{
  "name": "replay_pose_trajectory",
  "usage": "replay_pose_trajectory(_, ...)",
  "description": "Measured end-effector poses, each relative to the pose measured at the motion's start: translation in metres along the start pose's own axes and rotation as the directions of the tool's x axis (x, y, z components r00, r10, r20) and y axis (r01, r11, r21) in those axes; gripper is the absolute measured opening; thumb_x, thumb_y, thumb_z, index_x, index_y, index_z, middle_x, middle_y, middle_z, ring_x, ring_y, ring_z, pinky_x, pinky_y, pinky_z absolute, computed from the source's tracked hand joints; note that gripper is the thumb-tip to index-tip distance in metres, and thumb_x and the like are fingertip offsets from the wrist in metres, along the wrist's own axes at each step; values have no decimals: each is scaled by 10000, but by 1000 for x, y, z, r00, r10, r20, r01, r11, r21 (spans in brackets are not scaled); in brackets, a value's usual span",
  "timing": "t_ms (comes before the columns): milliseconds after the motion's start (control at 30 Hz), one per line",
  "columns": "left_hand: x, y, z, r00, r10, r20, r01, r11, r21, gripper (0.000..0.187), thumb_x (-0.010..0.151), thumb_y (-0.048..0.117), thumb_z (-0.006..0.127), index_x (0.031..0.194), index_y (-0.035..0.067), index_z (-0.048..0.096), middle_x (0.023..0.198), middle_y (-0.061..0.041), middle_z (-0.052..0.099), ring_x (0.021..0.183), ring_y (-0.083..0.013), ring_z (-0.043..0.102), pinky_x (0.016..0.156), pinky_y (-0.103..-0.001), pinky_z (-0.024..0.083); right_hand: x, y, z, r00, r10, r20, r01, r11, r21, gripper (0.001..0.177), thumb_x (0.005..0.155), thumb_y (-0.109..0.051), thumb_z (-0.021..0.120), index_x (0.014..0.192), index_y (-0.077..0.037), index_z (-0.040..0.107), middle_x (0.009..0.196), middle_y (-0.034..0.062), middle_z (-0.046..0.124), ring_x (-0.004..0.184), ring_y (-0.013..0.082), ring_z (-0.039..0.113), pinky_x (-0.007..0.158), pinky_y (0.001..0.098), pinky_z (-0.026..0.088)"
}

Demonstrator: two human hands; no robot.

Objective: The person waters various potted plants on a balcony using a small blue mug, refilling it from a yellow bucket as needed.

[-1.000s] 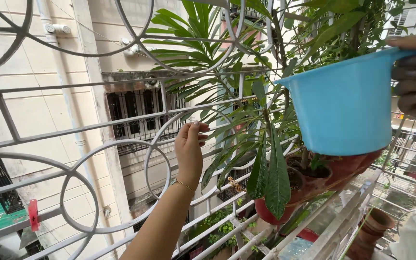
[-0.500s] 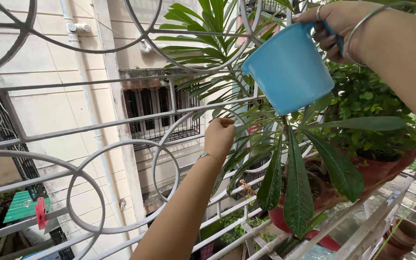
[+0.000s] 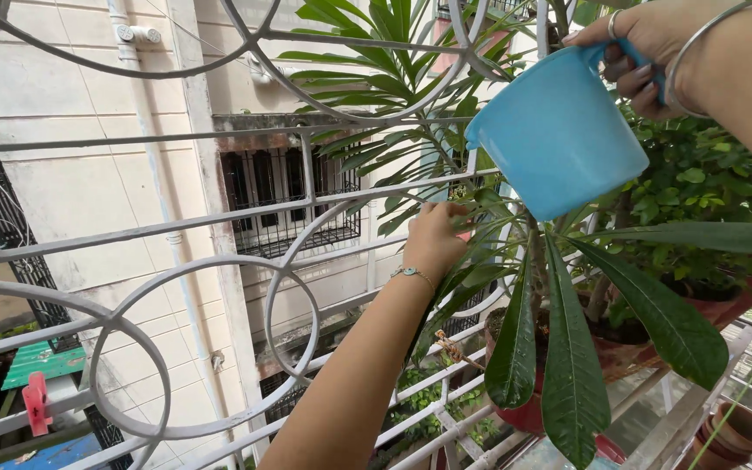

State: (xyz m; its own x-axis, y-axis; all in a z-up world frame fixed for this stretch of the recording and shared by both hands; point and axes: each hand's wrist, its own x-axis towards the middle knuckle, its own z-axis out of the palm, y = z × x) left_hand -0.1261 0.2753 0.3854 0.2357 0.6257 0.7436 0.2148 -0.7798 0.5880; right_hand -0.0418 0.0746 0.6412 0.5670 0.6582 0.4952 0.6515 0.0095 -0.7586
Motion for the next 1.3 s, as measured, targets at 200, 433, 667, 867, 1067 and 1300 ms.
replay_pose_trajectory(200,23,17,-8,958,102,267,-118,992,45,466,905,168,685,1346,274,574,1529,6,471,1219,-269,628,1004,-430,509,-6,11,-11,998,26,-65,-32,995,-92,386,953,-399,727,703,-175,537,597,-94,417,446,26,259,443,215,175)
replay_pose_trajectory(433,56,11,25,896,159,415,-264,941,210,681,970,69,477,1486,499,367,1653,44,321,1204,-260,657,922,-450,575,-3,28,-24,992,94,-83,-101,992,-77,412,958,-423,749,710,-154,559,610,-78,419,437,33,268,420,235,175)
replay_pose_trajectory(667,56,4,38,924,64,377,-240,864,442,375,1005,256,530,1297,490,546,1546,-193,362,1131,-344,673,898,-469,556,-1,35,-20,997,39,-69,-46,993,-105,304,977,-402,716,768,-186,664,587,-78,429,424,28,268,403,228,175)
replay_pose_trajectory(867,45,-9,39,955,140,260,-224,918,328,259,960,244,605,1187,357,657,1262,-44,595,1002,-257,712,827,-436,566,-6,31,-10,999,-3,-33,-3,987,-161,357,987,-392,711,736,-176,578,568,-75,407,417,29,262,389,222,178)
replay_pose_trajectory(1067,19,-10,23,981,172,86,-186,965,185,200,974,297,622,1130,279,747,1160,43,706,1004,-232,703,811,-405,567,3,33,-7,998,-51,45,59,980,-191,399,984,-395,713,697,-187,531,539,-74,368,411,26,263,355,224,175)
replay_pose_trajectory(1300,16,-39,31,970,156,188,-103,959,-265,297,980,248,591,1216,107,703,1060,-95,760,938,-233,731,851,-383,572,28,46,-10,991,-56,123,84,970,-228,560,988,-423,746,633,-184,386,526,-50,327,405,43,241,348,247,173)
